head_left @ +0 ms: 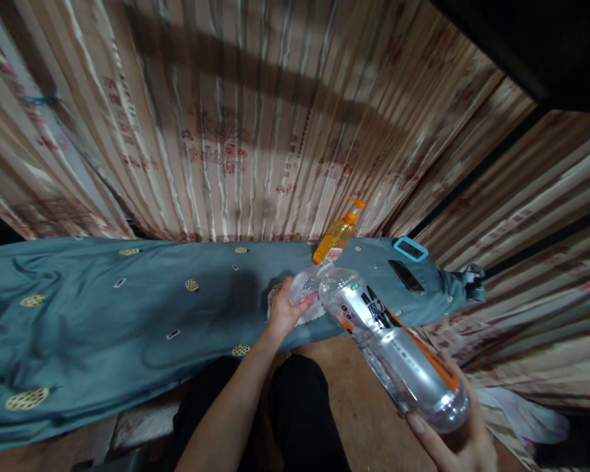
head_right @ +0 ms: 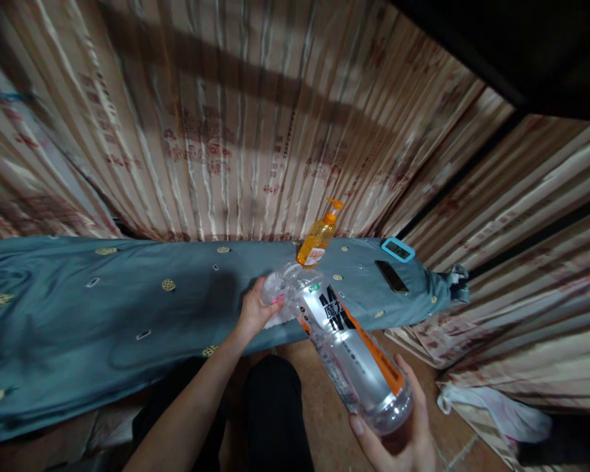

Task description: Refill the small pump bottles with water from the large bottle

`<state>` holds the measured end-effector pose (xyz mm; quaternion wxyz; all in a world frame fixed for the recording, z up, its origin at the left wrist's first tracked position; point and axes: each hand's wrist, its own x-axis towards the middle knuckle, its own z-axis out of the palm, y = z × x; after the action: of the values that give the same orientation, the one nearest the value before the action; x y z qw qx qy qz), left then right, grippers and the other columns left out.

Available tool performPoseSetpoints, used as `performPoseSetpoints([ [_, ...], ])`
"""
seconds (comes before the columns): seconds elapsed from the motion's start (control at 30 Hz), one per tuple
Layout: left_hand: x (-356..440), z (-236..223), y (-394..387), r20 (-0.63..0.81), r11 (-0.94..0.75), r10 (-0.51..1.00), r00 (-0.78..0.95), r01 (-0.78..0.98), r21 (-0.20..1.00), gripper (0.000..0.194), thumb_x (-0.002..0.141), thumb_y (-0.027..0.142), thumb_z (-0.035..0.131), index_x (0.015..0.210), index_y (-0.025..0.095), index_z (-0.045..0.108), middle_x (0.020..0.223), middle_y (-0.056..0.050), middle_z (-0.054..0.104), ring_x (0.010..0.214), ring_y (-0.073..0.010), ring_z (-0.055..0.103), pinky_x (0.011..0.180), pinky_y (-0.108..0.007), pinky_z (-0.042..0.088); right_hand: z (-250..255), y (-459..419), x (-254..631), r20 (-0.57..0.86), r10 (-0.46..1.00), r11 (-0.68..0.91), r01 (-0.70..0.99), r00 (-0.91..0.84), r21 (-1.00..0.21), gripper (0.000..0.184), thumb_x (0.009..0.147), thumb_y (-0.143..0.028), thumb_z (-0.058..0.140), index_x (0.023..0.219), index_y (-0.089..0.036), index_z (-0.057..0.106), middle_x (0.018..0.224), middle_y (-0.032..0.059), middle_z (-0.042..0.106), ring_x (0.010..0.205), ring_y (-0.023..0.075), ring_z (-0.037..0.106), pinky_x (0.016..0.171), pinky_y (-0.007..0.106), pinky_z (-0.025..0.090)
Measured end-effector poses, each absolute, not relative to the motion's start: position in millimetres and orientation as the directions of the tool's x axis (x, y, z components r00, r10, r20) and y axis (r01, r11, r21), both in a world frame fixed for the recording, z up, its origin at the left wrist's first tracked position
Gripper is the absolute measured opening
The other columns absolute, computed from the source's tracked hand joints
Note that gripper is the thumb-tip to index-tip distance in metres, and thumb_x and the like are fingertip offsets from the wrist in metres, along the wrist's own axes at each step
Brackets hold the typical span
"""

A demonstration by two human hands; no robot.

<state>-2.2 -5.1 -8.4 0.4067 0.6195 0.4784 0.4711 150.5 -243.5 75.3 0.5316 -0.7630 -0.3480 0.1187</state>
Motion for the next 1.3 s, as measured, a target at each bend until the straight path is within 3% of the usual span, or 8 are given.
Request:
performPoseSetpoints([
  [0.07,-3,-9,-5,0.193,-0.208,0.977,0.092,0.202,0.957,0.044,0.060,0.020,0.084,0.099,0.021,0.065,0.082,0.000,0.072,0.078,-0.0210,0.068,0.073,-0.031,0.053,84,-239,136,0.184,0.629,-0.167,0.362,0.755,-0.917,0.106,0.059,-0.063,0.078,0.147,-0.016,0.040,0.146,0.0165,0.050,0.138,0.0394,0.044,0.112,0.050,0.039],
  [0.3,-3,-11,-5,0.193,-0.209,0.976,0.102,0.183,0.961,0.044,0.062,0.019,0.081,0.103,0.021,0.065,0.087,-0.002,0.074,0.079,-0.0225,0.070,0.076,-0.032,0.054,90,-235,125,0.201,0.589,-0.189,0.375,0.783,-0.908,0.112,0.056,-0.067,0.077,0.147,-0.011,0.041,0.148,0.0207,0.048,0.136,0.0409,0.047,0.113,0.054,0.037],
  [0.5,-2,-9,-6,0.183,-0.204,0.977,0.107,0.236,0.950,0.048,0.063,0.014,0.078,0.108,0.020,0.064,0.091,-0.004,0.076,0.085,-0.0247,0.071,0.078,-0.035,0.055,81,-236,130,0.249,0.604,-0.152,0.416,0.757,-0.896,0.113,0.059,-0.067,0.076,0.150,-0.012,0.038,0.152,0.0207,0.044,0.140,0.0417,0.042,0.118,0.058,0.028],
  [0.7,-3,-7,-9,0.205,-0.225,0.973,0.106,0.247,0.942,0.048,0.064,0.013,0.078,0.109,0.021,0.063,0.093,-0.002,0.076,0.089,-0.0240,0.072,0.082,-0.035,0.056,81,-238,133,0.299,0.639,-0.152,0.497,0.709,-0.854,0.109,0.067,-0.066,0.072,0.154,-0.013,0.031,0.153,0.0181,0.042,0.136,0.0373,0.047,0.109,0.050,0.043],
  [0.93,-2,-11,-8,0.205,-0.222,0.975,0.091,0.275,0.935,0.051,0.062,0.012,0.080,0.109,0.022,0.062,0.094,0.000,0.075,0.090,-0.0227,0.072,0.083,-0.034,0.056,70,-243,143,0.294,0.659,-0.131,0.490,0.692,-0.862,0.090,0.071,-0.059,0.074,0.144,-0.017,0.042,0.134,0.0131,0.057,0.126,0.0317,0.054,0.101,0.043,0.048],
  [1.3,1,-9,-12,0.192,-0.198,0.980,0.049,0.188,0.962,0.047,0.063,0.021,0.083,0.105,0.021,0.062,0.097,-0.001,0.075,0.094,-0.0222,0.071,0.087,-0.036,0.055,82,-236,137,0.272,0.622,-0.188,0.477,0.734,-0.859,0.107,0.063,-0.072,0.071,0.147,-0.012,0.041,0.144,0.0174,0.049,0.136,0.0394,0.043,0.100,0.044,0.047],
])
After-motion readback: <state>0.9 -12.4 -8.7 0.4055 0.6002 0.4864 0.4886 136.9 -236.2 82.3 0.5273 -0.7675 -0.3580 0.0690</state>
